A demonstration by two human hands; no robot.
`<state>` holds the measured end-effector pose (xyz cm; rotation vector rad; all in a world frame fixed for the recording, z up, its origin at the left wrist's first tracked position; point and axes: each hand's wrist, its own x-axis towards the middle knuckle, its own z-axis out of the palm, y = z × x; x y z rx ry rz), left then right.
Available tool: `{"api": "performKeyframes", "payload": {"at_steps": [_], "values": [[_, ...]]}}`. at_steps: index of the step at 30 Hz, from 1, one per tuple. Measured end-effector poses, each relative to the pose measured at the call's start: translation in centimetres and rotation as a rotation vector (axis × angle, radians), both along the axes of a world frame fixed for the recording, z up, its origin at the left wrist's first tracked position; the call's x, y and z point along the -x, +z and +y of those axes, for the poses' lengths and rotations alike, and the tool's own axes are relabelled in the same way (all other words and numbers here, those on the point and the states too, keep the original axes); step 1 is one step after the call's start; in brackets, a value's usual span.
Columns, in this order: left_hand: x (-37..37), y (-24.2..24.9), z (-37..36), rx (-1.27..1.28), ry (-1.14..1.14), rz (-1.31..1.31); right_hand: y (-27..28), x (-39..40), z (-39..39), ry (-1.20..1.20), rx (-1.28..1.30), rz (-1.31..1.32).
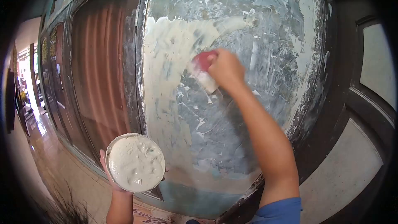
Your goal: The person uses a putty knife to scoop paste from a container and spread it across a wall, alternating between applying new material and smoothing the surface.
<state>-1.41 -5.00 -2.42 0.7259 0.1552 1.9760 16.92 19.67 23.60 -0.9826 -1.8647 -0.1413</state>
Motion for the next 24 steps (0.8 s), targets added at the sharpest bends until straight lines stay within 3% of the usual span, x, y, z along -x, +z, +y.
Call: {"api": "performKeyframes", "payload": {"at_steps": [4,6,9,12,15,20,24], "values": [[-0.1,-0.3,-0.2,0.029,0.048,-0.09,4.0,-4.6,1.9,-0.037,-0.046,0.114],[-0.1,-0.2,-0.6,0.036,0.044,-0.13,4.3,-6.1,2.1,0.127,-0.123,0.224],[0.1,-0.4,-0.7,0.001,0.012,-0.009,1.6,-4.6,0.7,0.238,-0.007,0.2],[0.6,-1.0,-0.3,0.06,0.107,-0.051,-1.3,-1.5,0.4,0.121,0.048,-0.048],[0.0,0.0,-1.0,0.034,0.046,0.002,-0.6,-0.7,-1.2,-0.005,0.067,-0.086],[-0.2,0.1,-1.3,0.014,0.061,-0.022,4.9,-6.0,2.9,-0.045,-0.053,0.274],[0.1,-0.9,-0.8,0.081,0.125,-0.09,5.3,-7.5,4.0,0.176,-0.113,0.344]]}}
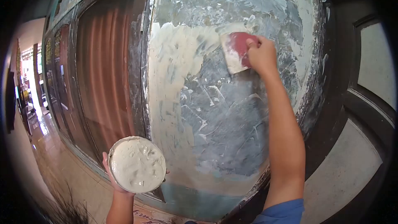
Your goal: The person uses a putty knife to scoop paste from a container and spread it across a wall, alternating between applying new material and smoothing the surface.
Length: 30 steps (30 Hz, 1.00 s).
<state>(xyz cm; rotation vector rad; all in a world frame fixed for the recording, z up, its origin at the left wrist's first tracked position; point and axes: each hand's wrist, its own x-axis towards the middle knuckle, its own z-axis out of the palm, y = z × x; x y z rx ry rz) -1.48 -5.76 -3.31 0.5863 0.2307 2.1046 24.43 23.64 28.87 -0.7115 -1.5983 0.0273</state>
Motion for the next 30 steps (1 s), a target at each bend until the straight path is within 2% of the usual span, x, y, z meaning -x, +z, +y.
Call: {"api": "performKeyframes", "payload": {"at_steps": [1,2,5,8,11,14,15,17,18,20,21,23,24,25,26,27,30], "values": [[-0.3,0.2,0.0,-0.018,-0.031,0.025,-0.5,0.6,-0.8,0.07,0.006,-0.016],[-0.5,0.3,-0.1,-0.034,-0.062,0.05,-1.4,1.6,-0.8,-0.001,-0.053,-0.114],[-1.0,0.6,-0.1,-0.03,-0.071,0.054,-4.4,5.4,-3.9,0.019,0.093,-0.309],[-1.1,0.4,0.3,-0.033,-0.092,0.04,-5.3,7.0,-5.0,-0.125,0.171,-0.436],[-0.9,0.5,0.4,-0.047,-0.095,0.097,-3.3,5.4,-4.2,-0.187,0.173,-0.311],[-0.5,-0.1,0.5,-0.034,-0.055,0.058,-0.5,1.2,-0.6,-0.208,0.023,-0.123],[-0.6,0.0,0.4,-0.033,-0.055,0.056,0.5,-0.7,0.4,-0.148,0.029,-0.071],[-1.0,0.3,0.1,-0.045,-0.159,-0.148,1.6,-4.4,1.9,-0.151,0.035,-0.071],[-0.6,-0.4,0.4,-0.043,-0.161,-0.15,1.4,-4.9,1.8,-0.153,0.037,-0.073],[0.4,-2.4,1.4,-0.009,-0.062,0.137,0.2,-5.8,0.4,0.131,0.135,0.112],[-0.1,-1.7,1.4,-0.008,-0.064,0.132,-0.7,-5.4,-0.8,0.255,0.258,0.143],[-1.4,0.4,1.5,-0.054,-0.269,0.018,-3.4,-3.7,-1.8,0.51,0.355,0.092],[-1.4,0.1,1.9,-0.05,-0.273,0.014,-4.8,-3.3,-2.3,0.632,0.481,-0.091],[-1.3,-0.3,2.8,-0.075,-0.346,0.056,-6.9,-1.5,-3.5,0.607,0.506,-0.204],[-1.3,-0.4,3.4,-0.103,-0.417,0.098,-8.8,-0.2,-5.1,0.689,0.616,-0.326],[-2.0,0.1,3.6,-0.168,-0.528,-0.038,-11.3,1.6,-5.9,0.63,0.629,-0.411],[-2.6,-0.2,4.4,-0.203,-0.609,-0.017,-19.2,5.3,-4.0,0.887,0.882,-0.503]]}}
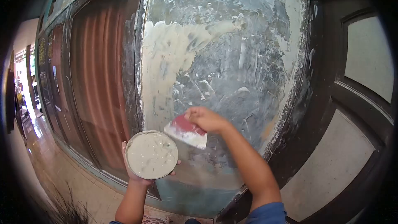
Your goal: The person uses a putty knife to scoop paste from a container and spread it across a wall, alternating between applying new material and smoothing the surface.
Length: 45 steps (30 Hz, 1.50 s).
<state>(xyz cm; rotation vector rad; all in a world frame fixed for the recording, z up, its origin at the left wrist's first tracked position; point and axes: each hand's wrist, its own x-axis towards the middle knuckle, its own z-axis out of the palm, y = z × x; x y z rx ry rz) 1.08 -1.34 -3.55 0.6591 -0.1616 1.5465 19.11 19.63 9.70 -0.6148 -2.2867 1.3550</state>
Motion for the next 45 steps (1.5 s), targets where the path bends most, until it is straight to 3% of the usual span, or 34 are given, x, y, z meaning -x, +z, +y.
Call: {"api": "performKeyframes", "payload": {"at_steps": [4,6,11,16,18,22,24,28,31,32,34,35,39,41,45], "values": [[0.5,-1.3,0.4,-0.066,-0.091,-0.026,-4.3,1.2,1.6,-0.003,-0.071,-0.062],[0.5,-1.6,-0.1,0.021,-0.046,-0.015,-4.9,-0.1,2.3,-0.042,-0.026,-0.133],[0.5,-2.8,-0.6,0.008,-0.034,0.028,-6.8,-0.6,2.0,0.027,0.128,0.137],[-0.9,-4.0,0.0,0.03,0.022,0.195,-10.2,0.5,1.3,0.02,0.125,0.071],[-1.3,-4.6,0.1,-0.001,-0.154,0.002,-12.0,-1.3,3.4,-0.045,0.069,0.033],[-1.3,-5.8,-0.8,0.08,-0.115,0.009,-11.6,-6.7,2.8,-0.126,0.218,-0.002],[-1.1,-6.5,-0.2,0.079,-0.107,0.037,-10.5,-8.3,-0.1,-0.207,0.347,0.247],[-2.3,-7.4,0.6,0.17,-0.048,0.121,-12.1,-9.3,-3.5,-0.205,0.313,0.339],[-3.3,-8.1,1.0,0.246,-0.039,0.113,-14.0,-9.2,-6.4,-0.417,-0.169,0.27],[-3.5,-8.4,1.3,0.264,-0.049,0.104,-14.7,-9.5,-7.3,-0.419,-0.166,0.267],[-3.7,-8.6,1.2,0.267,-0.042,0.12,-16.0,-10.0,-8.8,-0.383,-0.389,0.474],[-3.7,-8.7,1.1,0.267,-0.033,0.139,-16.3,-10.5,-9.6,-0.467,-0.567,0.353],[-3.8,-8.6,0.5,0.283,-0.067,0.018,-17.4,-11.6,-11.8,-0.469,-0.711,0.248],[-3.2,-9.5,1.1,0.252,0.012,0.21,-17.8,-11.7,-12.4,-0.419,-0.702,0.215],[-2.8,-9.0,1.3,0.23,-0.016,0.214,-18.0,-11.2,-12.8,-0.424,-0.727,0.145]]}}
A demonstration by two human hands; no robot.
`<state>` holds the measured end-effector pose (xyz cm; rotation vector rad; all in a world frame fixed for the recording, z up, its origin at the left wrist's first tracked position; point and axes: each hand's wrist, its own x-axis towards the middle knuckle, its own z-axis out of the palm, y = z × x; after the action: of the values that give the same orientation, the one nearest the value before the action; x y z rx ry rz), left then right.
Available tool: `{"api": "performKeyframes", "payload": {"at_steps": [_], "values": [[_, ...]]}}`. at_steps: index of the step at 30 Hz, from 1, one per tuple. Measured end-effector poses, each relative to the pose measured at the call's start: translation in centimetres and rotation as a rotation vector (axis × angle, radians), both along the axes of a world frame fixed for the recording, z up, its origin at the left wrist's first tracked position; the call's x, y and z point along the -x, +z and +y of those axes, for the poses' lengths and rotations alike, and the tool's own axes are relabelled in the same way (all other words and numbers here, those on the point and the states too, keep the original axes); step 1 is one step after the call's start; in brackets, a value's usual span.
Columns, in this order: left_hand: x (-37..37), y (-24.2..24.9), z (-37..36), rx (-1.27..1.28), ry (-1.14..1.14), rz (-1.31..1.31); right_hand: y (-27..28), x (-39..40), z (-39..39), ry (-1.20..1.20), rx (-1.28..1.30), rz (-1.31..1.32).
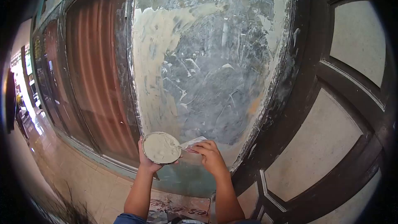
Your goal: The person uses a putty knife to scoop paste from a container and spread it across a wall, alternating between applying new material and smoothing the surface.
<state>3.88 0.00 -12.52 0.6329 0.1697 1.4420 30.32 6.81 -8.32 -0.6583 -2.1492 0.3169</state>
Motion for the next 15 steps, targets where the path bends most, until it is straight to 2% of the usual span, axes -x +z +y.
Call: {"api": "performKeyframes", "payload": {"at_steps": [5,15], "values": [[1.7,0.5,1.0,0.035,0.007,0.019,0.3,1.1,0.2,0.012,-0.072,-0.09],[5.9,2.6,1.7,0.062,-0.002,0.073,1.4,4.3,-0.9,0.03,-0.073,-0.093]]}}
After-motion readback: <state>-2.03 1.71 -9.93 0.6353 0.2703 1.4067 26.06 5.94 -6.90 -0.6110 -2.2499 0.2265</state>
